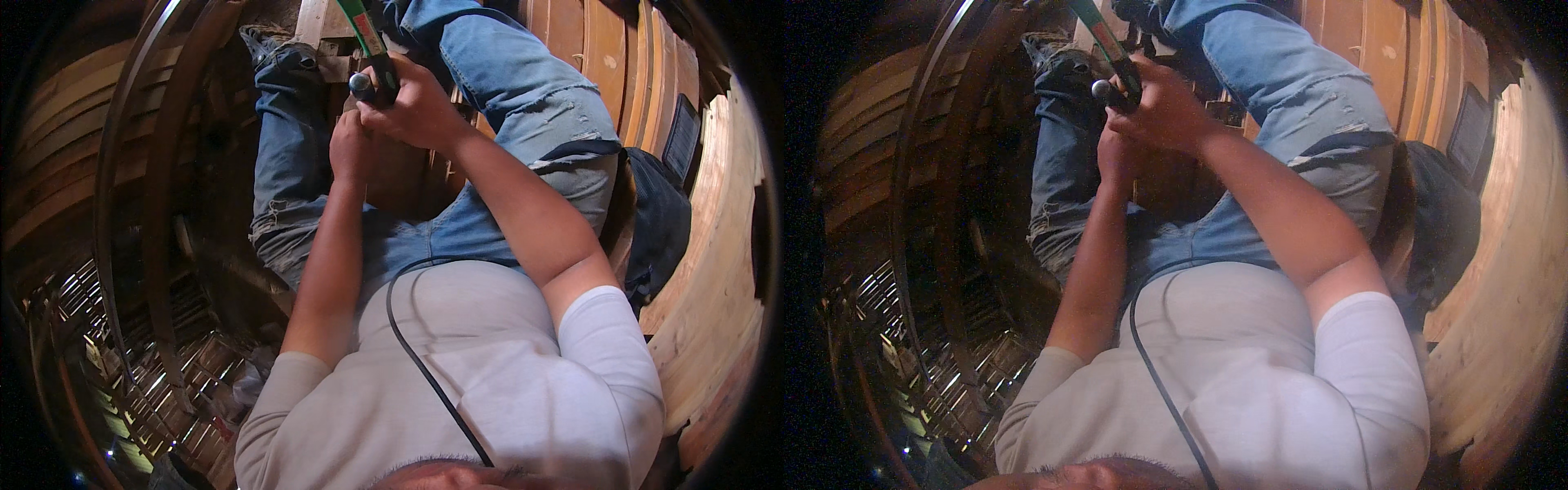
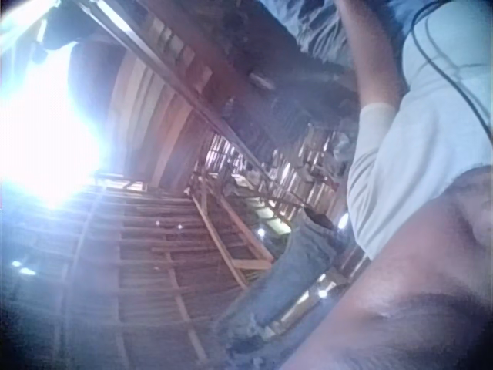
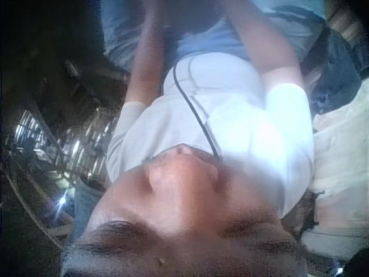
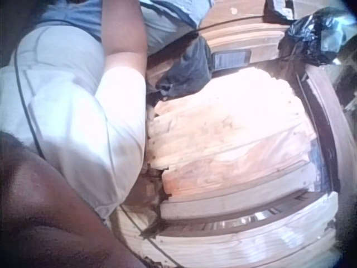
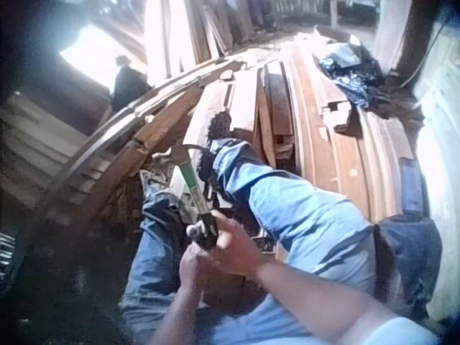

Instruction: The person sits on a wooden floor and uses a chisel and hammer to carve a small piece of wood held between their legs. They repeatedly strike the chisel to shape the wood, occasionally adjusting the piece and the tool.

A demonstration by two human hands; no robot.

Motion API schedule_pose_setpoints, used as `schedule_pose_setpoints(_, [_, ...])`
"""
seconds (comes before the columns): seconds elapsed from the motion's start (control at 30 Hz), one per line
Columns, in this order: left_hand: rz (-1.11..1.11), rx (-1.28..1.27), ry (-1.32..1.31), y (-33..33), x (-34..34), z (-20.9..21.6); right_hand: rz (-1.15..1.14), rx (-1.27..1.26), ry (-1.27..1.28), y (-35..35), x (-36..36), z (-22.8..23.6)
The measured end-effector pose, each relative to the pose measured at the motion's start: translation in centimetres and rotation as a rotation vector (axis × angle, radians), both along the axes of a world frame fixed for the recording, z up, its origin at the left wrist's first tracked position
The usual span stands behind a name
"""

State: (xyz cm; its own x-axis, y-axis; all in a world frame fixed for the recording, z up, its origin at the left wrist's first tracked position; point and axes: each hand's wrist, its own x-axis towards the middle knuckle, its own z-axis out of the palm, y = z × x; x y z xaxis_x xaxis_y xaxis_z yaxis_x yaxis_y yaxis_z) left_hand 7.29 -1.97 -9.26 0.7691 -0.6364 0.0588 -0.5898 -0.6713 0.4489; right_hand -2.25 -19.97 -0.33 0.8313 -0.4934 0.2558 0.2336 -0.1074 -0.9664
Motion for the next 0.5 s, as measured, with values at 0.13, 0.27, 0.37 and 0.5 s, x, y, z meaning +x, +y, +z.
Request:
schedule_pose_setpoints(0.13, [-0.031,0.035,-0.028,-0.03,0.02,0.22,0.016,-0.017,0.024,-0.18,0.03,-0.07])
schedule_pose_setpoints(0.27, [0.002,0.035,-0.008,-0.01,-0.08,0.47,0.026,-0.023,0.004,-0.21,-0.06,0.06])
schedule_pose_setpoints(0.37, [0.027,0.036,0.009,-0.10,-0.24,0.66,0.029,-0.005,-0.002,-0.38,-0.08,0.32])
schedule_pose_setpoints(0.5, [0.003,0.068,-0.013,0.00,0.06,0.40,0.022,-0.011,-0.002,-0.39,-0.15,0.10])
